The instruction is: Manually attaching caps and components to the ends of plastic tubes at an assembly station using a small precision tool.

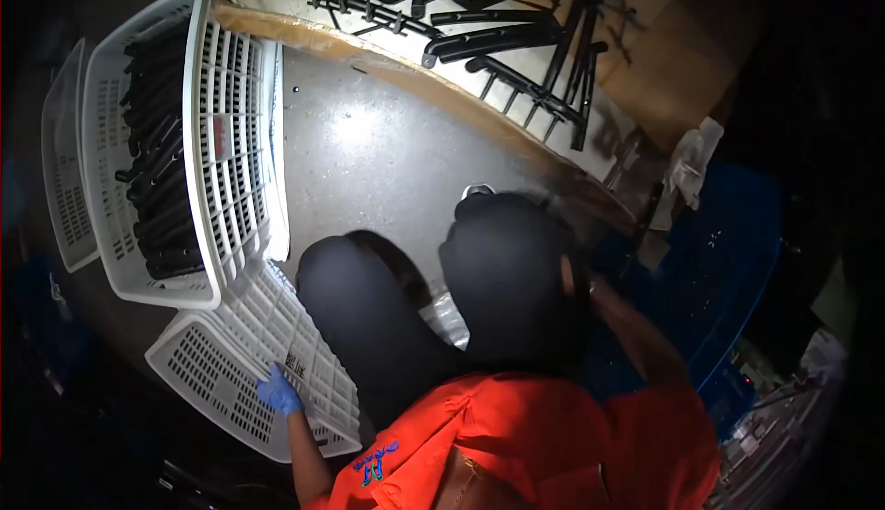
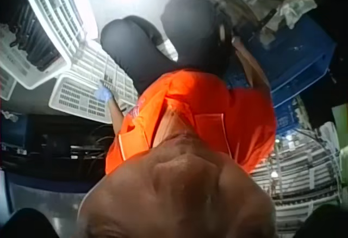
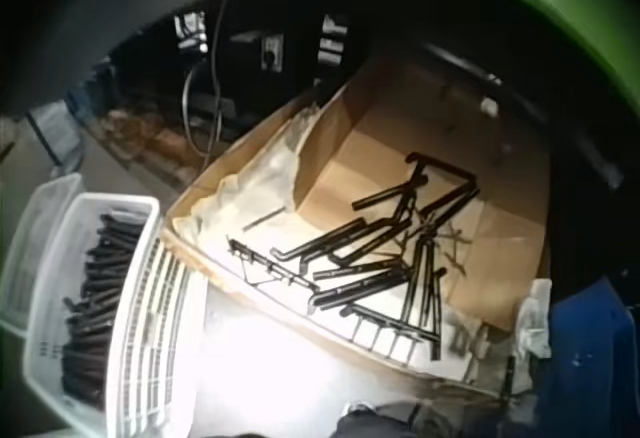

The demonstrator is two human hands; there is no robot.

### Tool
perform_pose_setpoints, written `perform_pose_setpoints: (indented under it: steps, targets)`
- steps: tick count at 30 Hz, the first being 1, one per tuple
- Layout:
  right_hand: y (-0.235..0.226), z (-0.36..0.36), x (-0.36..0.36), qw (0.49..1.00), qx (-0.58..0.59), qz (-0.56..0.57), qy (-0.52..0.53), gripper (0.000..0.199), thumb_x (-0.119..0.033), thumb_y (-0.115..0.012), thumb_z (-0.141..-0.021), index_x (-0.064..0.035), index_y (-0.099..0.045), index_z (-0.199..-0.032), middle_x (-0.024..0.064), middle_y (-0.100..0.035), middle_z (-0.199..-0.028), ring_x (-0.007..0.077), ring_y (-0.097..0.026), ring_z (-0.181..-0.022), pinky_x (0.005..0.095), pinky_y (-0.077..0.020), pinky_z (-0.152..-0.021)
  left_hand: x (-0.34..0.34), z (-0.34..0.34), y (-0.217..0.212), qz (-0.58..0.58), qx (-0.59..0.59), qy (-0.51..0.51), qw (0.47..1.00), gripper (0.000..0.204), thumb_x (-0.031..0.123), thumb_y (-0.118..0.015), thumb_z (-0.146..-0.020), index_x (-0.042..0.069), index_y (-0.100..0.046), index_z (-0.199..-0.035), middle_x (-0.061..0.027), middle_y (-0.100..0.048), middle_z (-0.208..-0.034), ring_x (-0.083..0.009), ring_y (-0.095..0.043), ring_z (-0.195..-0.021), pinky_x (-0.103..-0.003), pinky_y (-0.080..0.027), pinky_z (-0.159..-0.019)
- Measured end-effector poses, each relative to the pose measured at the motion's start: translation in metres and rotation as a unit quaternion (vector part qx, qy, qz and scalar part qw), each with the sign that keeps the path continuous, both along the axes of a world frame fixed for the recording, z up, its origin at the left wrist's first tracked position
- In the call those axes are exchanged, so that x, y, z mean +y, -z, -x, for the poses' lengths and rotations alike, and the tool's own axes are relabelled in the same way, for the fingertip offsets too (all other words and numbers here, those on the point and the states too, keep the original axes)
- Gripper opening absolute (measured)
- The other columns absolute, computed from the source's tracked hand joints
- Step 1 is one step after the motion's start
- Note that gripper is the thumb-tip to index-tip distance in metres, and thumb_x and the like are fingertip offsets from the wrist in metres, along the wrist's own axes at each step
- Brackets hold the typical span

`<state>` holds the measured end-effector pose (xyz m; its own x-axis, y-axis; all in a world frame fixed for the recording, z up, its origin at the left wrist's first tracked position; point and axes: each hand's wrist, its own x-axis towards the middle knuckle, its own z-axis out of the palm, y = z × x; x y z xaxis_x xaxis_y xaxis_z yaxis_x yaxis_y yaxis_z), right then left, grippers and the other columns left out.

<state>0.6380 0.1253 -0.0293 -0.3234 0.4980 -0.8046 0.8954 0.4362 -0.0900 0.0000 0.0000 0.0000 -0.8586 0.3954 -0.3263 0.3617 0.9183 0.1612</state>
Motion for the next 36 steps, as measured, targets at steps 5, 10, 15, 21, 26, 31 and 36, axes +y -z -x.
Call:
perform_pose_setpoints:
  steps: [5,10,15,21,26,31,36]
  targets:
    - [-0.107,0.057,0.159,0.873,0.281,-0.240,0.317,0.015,-0.012,-0.047,-0.092,-0.0012,-0.056,-0.088,0.0204,-0.058,-0.077,0.0374,-0.059,-0.076,0.0424,-0.0460,-0.065,-0.020,0.016,0.008,-0.067,0.001,0.048,0.997,0.040,0.024,-0.066,-0.077,-0.008,-0.064,-0.102,-0.0226,-0.067,-0.095,-0.0351,-0.066,-0.083,-0.041,-0.049,-0.074]
    - [-0.023,0.036,0.241,0.860,0.130,-0.431,0.239,0.045,-0.011,-0.065,-0.077,-0.0011,-0.050,-0.118,0.0178,-0.054,-0.105,0.0345,-0.053,-0.104,0.0415,-0.0479,-0.080,-0.009,0.014,0.020,-0.046,-0.022,0.067,0.996,0.038,0.021,-0.062,-0.077,-0.008,-0.063,-0.103,-0.0210,-0.068,-0.095,-0.0321,-0.066,-0.084,-0.038,-0.050,-0.077]
    - [0.015,0.035,0.261,0.873,0.141,-0.396,0.246,0.018,-0.005,-0.052,-0.080,-0.0032,-0.061,-0.095,0.0190,-0.056,-0.098,0.0318,-0.063,-0.088,0.0403,-0.0525,-0.070,-0.004,0.009,0.013,-0.069,-0.029,0.080,0.994,0.036,0.017,-0.062,-0.077,-0.009,-0.063,-0.102,-0.0206,-0.068,-0.093,-0.0320,-0.066,-0.081,-0.038,-0.050,-0.076]
    - [-0.035,-0.032,0.291,0.740,0.410,-0.400,0.351,0.030,-0.027,-0.067,-0.081,-0.0036,-0.061,-0.100,0.0140,-0.061,-0.088,0.0279,-0.061,-0.080,0.0359,-0.0483,-0.072,-0.032,0.035,0.023,-0.051,0.084,0.066,0.993,0.039,0.017,-0.065,-0.074,-0.011,-0.062,-0.101,-0.0229,-0.066,-0.093,-0.0314,-0.065,-0.079,-0.040,-0.049,-0.072]
    - [-0.012,-0.148,0.376,0.576,0.454,-0.360,0.577,0.021,-0.026,-0.072,-0.082,-0.0063,-0.066,-0.088,-0.0048,-0.050,-0.065,0.0073,-0.043,-0.059,0.0249,-0.0368,-0.054,-0.035,0.050,0.042,-0.104,-0.002,0.023,0.994,0.046,0.023,-0.069,-0.077,-0.010,-0.059,-0.108,-0.0224,-0.065,-0.102,-0.0304,-0.064,-0.089,-0.038,-0.048,-0.079]
    - [0.028,-0.180,0.424,0.719,0.229,-0.351,0.555,0.027,-0.028,-0.071,-0.081,-0.0044,-0.066,-0.091,-0.0014,-0.056,-0.068,0.0107,-0.048,-0.062,0.0276,-0.0412,-0.059,-0.049,0.067,0.049,-0.022,0.019,-0.003,1.000,0.049,0.018,-0.068,-0.076,-0.010,-0.056,-0.115,-0.0229,-0.064,-0.107,-0.0293,-0.064,-0.093,-0.036,-0.048,-0.082]
    - [0.054,-0.179,0.403,0.690,0.333,-0.410,0.496,0.037,-0.027,-0.069,-0.078,0.0003,-0.062,-0.102,0.0187,-0.065,-0.097,0.0310,-0.061,-0.091,0.0367,-0.0469,-0.082,0.000,0.011,0.024,0.006,0.035,-0.005,0.999,0.045,0.016,-0.065,-0.073,-0.011,-0.059,-0.109,-0.0222,-0.066,-0.103,-0.0302,-0.065,-0.089,-0.037,-0.049,-0.080]
